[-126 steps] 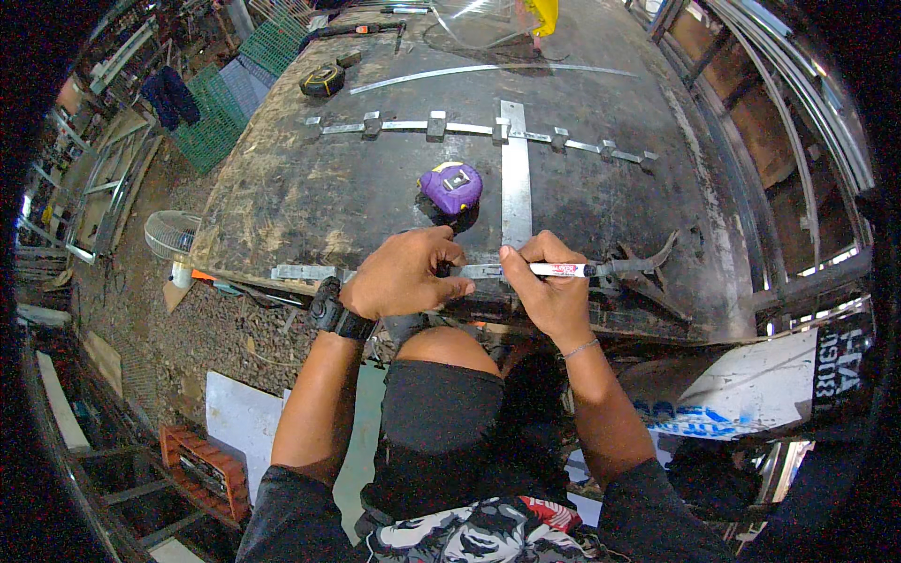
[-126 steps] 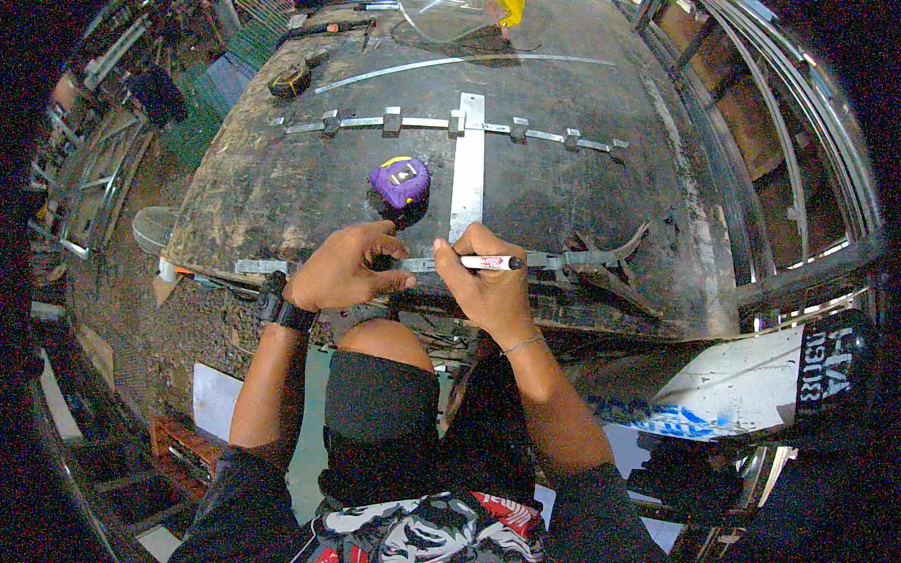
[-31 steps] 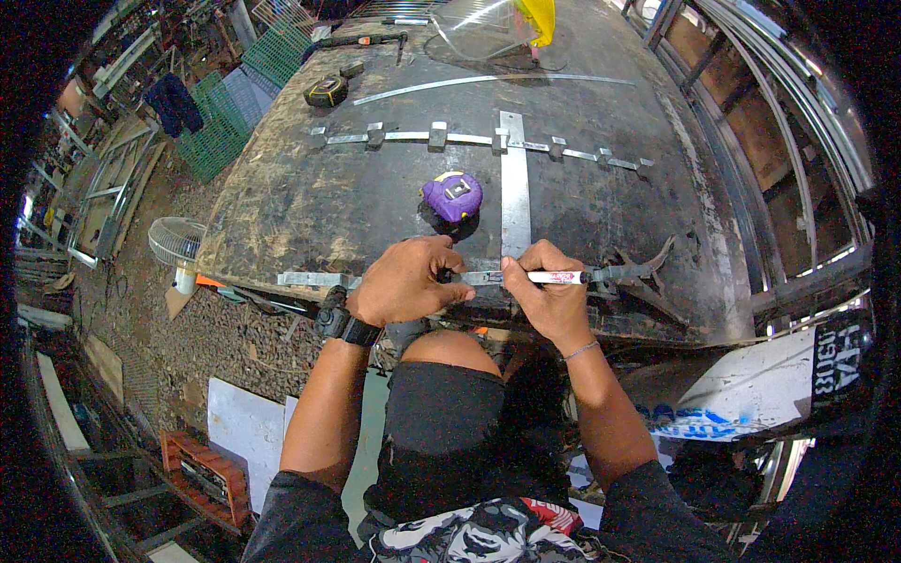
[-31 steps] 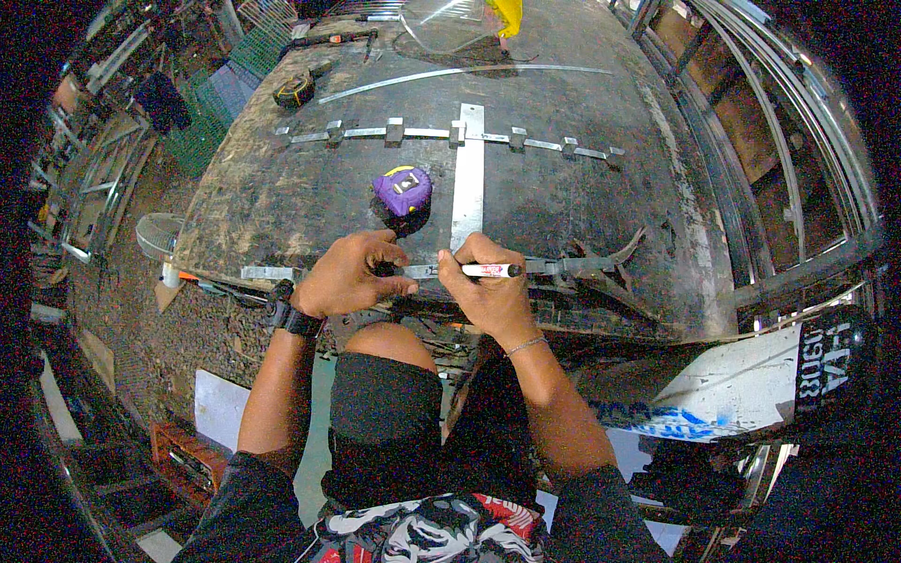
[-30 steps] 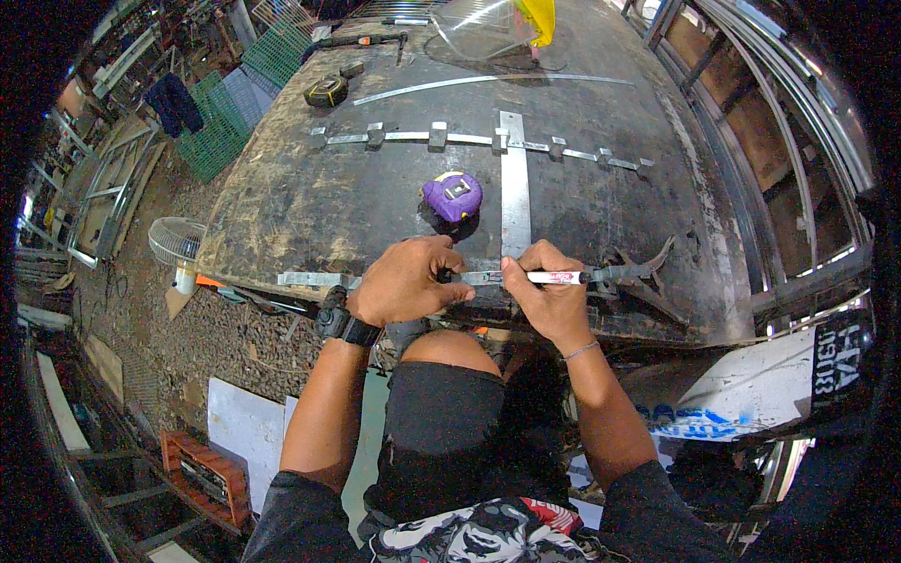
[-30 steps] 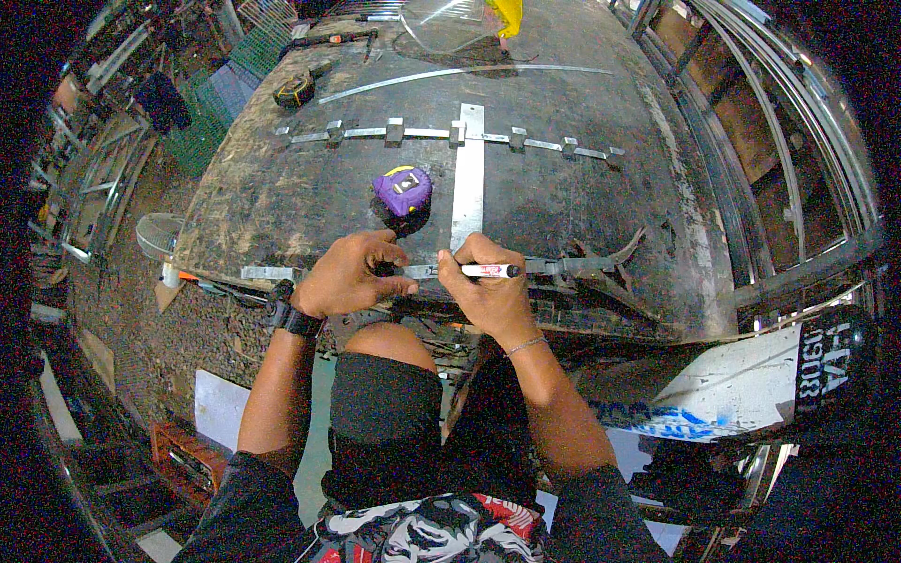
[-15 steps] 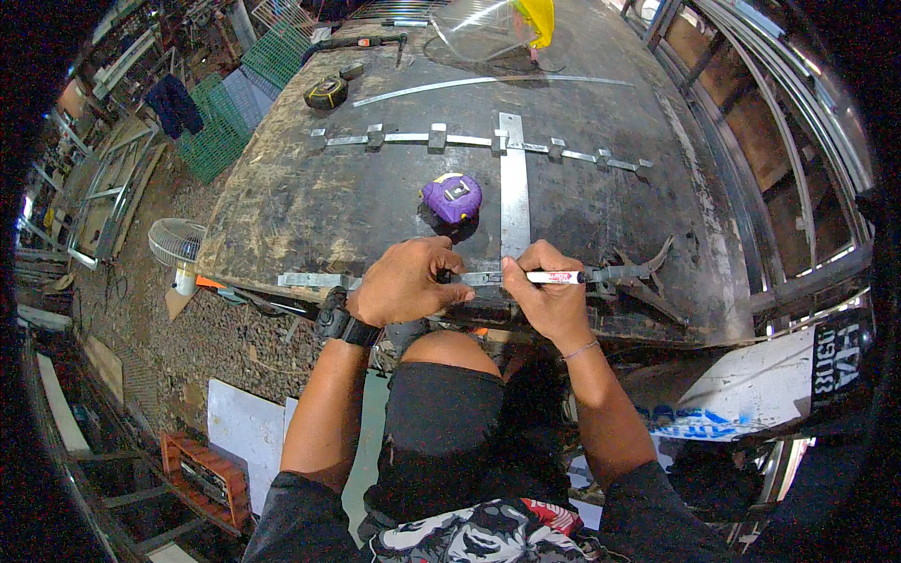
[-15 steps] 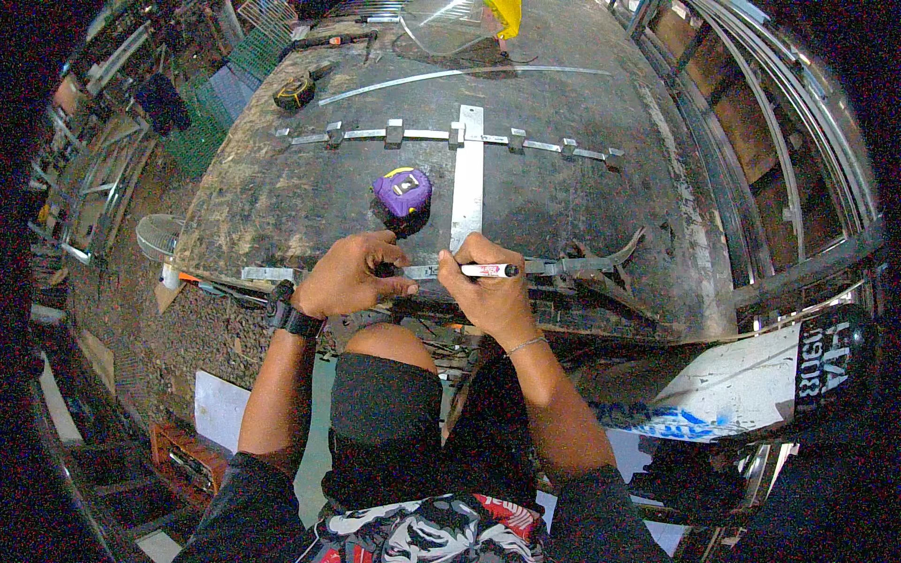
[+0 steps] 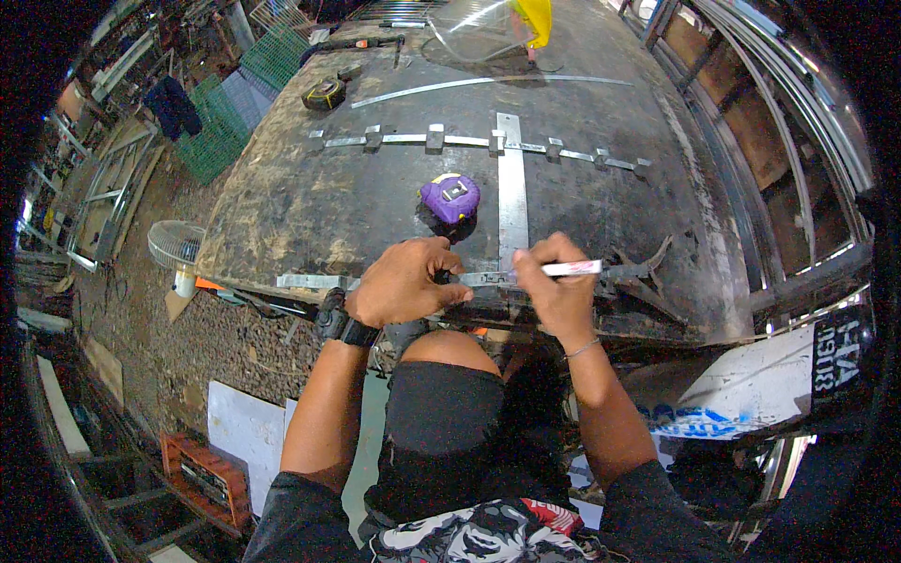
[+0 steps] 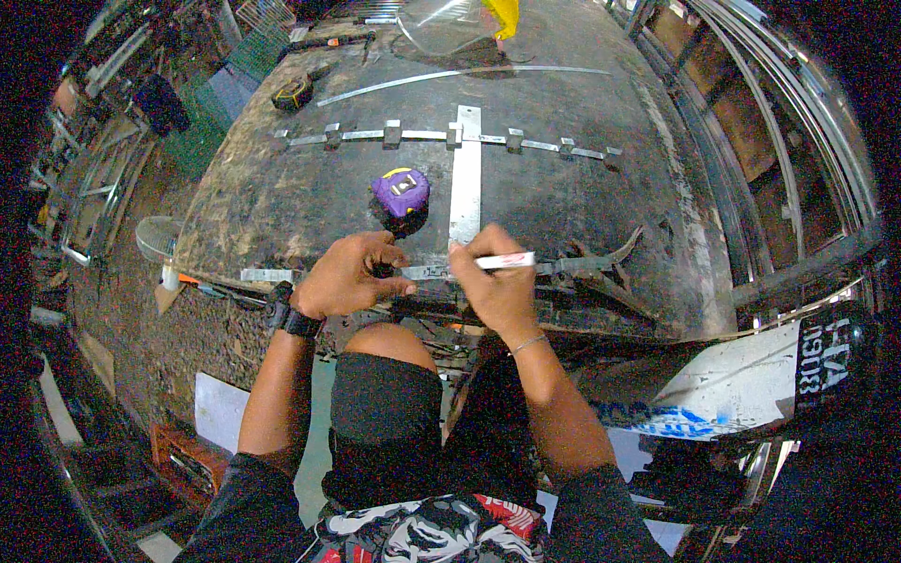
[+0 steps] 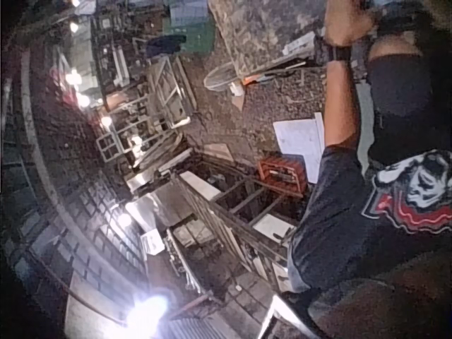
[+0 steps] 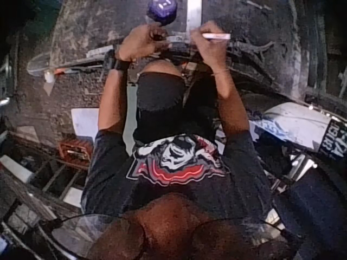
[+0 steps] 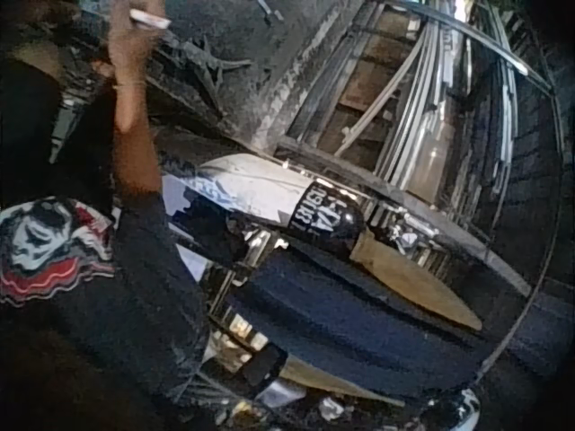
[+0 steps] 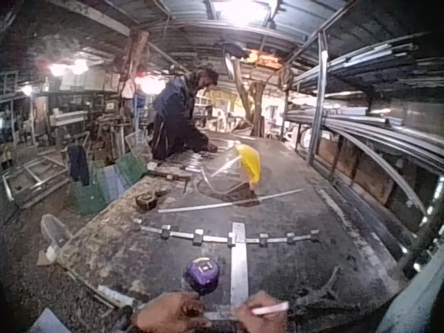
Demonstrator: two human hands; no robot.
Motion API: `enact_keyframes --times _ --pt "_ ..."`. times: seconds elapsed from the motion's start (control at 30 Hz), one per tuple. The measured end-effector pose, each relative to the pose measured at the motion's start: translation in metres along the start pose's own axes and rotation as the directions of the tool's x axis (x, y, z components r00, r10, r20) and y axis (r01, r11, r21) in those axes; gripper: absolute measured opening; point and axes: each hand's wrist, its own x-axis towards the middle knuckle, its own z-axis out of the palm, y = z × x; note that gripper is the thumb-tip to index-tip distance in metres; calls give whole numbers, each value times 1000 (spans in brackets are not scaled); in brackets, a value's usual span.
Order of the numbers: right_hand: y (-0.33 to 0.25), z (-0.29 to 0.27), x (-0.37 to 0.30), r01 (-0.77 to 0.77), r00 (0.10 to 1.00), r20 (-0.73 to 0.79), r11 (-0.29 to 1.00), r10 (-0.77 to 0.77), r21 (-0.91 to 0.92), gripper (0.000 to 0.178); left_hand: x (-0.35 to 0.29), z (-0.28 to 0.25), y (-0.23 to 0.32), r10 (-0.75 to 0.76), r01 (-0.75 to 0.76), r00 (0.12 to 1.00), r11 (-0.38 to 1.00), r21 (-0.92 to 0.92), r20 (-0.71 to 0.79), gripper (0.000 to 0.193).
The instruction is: The person measures and marks metal bars on a workbench using a tape measure and a marker. They align the tape measure along the bars, make marks at specific intervals, and reposition the tools to continue marking along the length of the metal pieces.
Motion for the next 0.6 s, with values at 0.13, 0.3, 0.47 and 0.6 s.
enact_keyframes --times 0.13,0.3,0.47,0.6 --pt "-1 -16 1 -115 983 -82 905 162 408 22 -1 0 0 -9 9 1000 1000 16 15 27" --pt "-3 -45 -18 46 961 -278 990 -8 130 45 0 2 -2 -30 28 998 999 41 57 32" --pt "2 -75 -60 73 940 -333 997 -78 -30 46 -4 3 -1 27 -26 999 1000 -4 41 28" --pt "9 -96 -83 90 909 -395 989 -129 -116 55 -4 -2 5 31 -39 996 993 107 80 27"
